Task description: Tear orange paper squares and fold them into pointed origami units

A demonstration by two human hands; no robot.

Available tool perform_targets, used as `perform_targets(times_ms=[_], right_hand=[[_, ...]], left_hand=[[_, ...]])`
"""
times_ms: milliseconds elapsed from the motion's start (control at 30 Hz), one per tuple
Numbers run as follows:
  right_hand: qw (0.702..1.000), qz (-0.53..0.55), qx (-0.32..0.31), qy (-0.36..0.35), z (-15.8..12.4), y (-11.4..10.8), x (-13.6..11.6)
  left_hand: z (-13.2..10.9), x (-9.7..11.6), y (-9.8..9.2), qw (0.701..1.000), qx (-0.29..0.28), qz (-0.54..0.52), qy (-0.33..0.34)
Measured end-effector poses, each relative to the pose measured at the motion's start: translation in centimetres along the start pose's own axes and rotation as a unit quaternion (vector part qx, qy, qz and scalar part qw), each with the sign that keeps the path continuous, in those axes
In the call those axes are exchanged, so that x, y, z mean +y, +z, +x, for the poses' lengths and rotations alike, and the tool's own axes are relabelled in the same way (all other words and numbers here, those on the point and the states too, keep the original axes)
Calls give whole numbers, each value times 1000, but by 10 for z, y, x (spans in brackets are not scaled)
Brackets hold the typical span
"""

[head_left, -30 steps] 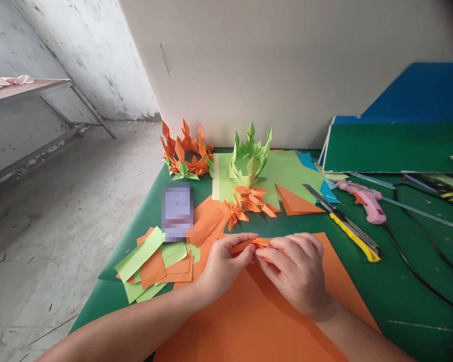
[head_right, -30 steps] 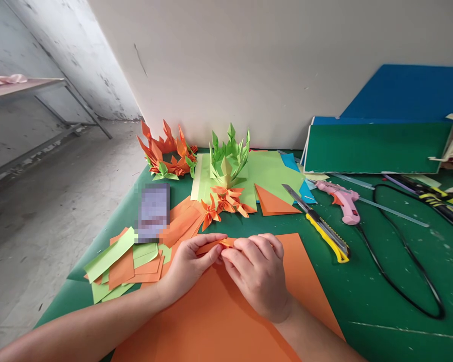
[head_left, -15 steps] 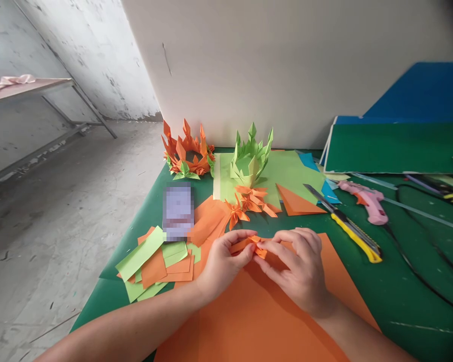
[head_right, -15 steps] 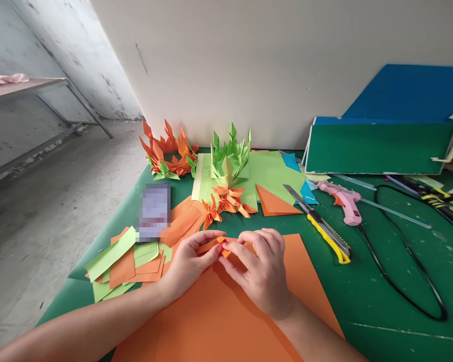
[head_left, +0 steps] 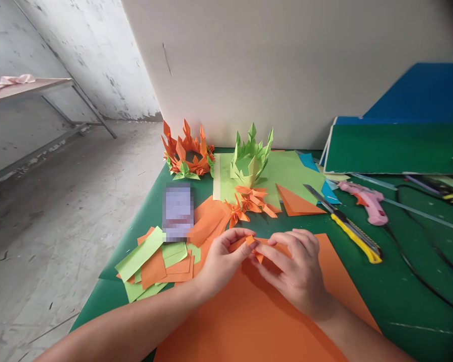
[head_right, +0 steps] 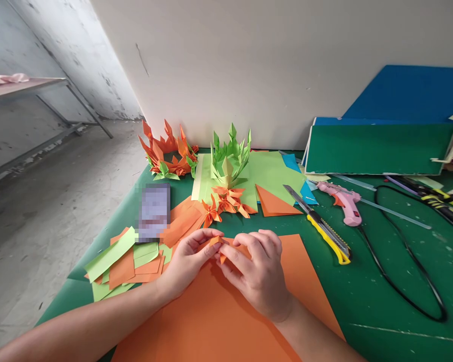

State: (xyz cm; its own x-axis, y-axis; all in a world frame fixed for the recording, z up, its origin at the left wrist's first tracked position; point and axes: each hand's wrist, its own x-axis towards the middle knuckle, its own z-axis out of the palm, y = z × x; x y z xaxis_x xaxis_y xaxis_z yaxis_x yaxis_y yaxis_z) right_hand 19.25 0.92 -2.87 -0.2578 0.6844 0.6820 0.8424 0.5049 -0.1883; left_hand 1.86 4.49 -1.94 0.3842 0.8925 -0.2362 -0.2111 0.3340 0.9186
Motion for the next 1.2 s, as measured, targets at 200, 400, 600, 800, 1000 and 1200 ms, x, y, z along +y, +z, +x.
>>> perform_targets(times_ms=[200, 400, 600, 800, 1000, 1200], right_hand=[[985, 159, -4, 66, 1, 3, -1], [975, 197, -34, 102, 2, 3, -1], [977, 197, -23, 79, 3, 2, -1], [977, 197, -14, 79, 3, 2, -3], [971, 211, -2, 113, 2, 3, -2], [969, 230, -10, 91, 0, 4, -4]], left_hand=[[1, 1, 1, 1000, 5, -11, -20], [0, 2, 1, 1000, 7, 6, -17], [-2, 2, 1, 999, -1, 39, 2], [-3, 3, 1, 999, -28, 31, 5], [-3, 5, 2, 999, -46, 5, -13], [-6, 7, 3, 998, -62, 14, -26]])
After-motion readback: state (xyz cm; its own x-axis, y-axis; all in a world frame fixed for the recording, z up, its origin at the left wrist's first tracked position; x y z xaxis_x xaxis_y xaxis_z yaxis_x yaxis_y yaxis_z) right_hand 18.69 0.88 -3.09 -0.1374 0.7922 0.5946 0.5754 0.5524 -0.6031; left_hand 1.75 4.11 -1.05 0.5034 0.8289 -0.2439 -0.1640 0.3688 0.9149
